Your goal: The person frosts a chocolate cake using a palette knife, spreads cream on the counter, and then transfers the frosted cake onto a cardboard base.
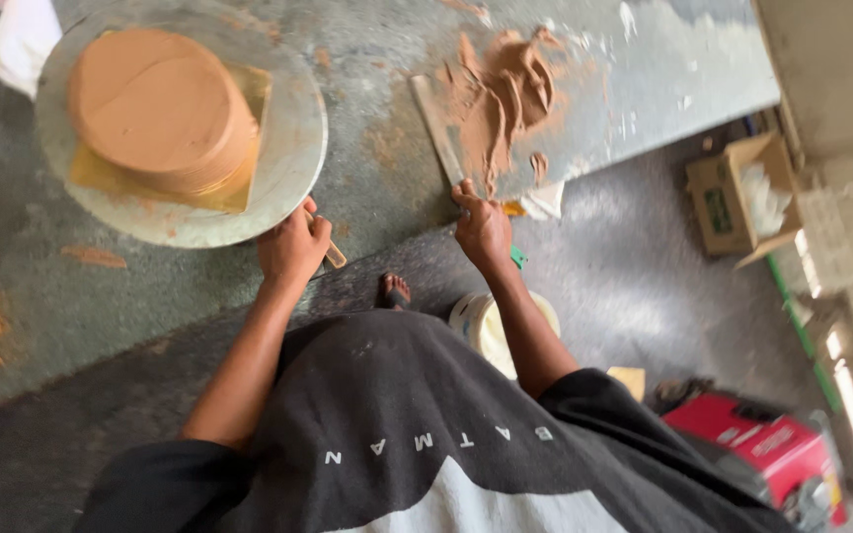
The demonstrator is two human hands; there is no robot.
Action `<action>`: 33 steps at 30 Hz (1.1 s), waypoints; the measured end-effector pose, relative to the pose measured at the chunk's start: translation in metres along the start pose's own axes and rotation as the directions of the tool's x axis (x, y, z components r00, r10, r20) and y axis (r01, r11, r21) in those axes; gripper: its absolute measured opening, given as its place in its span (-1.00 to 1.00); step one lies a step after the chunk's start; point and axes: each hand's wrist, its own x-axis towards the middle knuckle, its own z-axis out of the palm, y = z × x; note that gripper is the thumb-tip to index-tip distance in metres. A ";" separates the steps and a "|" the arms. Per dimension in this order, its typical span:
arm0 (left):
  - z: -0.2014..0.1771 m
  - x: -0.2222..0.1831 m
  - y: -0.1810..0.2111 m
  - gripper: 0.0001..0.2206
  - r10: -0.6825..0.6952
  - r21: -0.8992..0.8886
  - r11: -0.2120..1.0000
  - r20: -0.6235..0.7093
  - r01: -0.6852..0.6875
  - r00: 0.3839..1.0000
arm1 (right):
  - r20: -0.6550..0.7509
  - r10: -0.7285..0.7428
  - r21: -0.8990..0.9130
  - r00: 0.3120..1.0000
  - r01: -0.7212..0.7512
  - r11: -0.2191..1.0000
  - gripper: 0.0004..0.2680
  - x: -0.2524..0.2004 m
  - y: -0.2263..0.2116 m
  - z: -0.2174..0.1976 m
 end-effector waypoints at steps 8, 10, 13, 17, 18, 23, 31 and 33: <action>-0.007 0.001 0.008 -0.65 -0.052 0.059 0.997 0.059 0.048 0.997 | -0.097 -0.073 0.545 0.993 0.115 0.831 -0.63 -0.045 0.046 -0.012; -0.012 -0.003 0.024 -0.57 0.133 0.239 0.962 0.027 -0.136 0.991 | 0.114 0.117 0.813 0.987 -0.160 0.560 -0.49 -0.068 0.059 -0.025; -0.015 0.004 0.057 -0.53 0.369 0.351 0.862 0.059 -0.366 0.927 | 0.018 0.319 0.852 0.948 -0.181 0.491 -0.54 -0.104 0.072 -0.041; -0.005 0.031 0.107 -0.72 0.459 -0.042 0.880 0.327 -0.472 0.826 | 0.028 0.637 0.902 0.770 -0.294 0.315 -0.64 -0.160 0.088 -0.054; 0.000 0.034 0.121 -0.72 0.478 -0.044 0.865 0.372 -0.499 0.796 | -0.006 0.700 0.863 0.714 -0.350 0.365 -0.64 -0.173 0.096 -0.057; 0.044 0.053 0.196 -0.64 0.420 -0.023 0.852 0.625 -0.522 0.658 | -0.155 0.777 0.788 0.610 -0.398 0.470 -0.71 -0.244 0.133 -0.045; 0.101 0.045 0.265 -0.64 0.189 0.225 0.842 0.728 -0.490 0.659 | -0.216 0.908 0.450 0.360 -0.789 0.420 -0.72 -0.345 0.232 0.011; 0.113 0.042 0.272 -0.67 0.151 0.250 0.858 0.712 -0.449 0.685 | -0.171 0.901 0.319 0.399 -0.843 0.434 -0.69 -0.361 0.266 0.031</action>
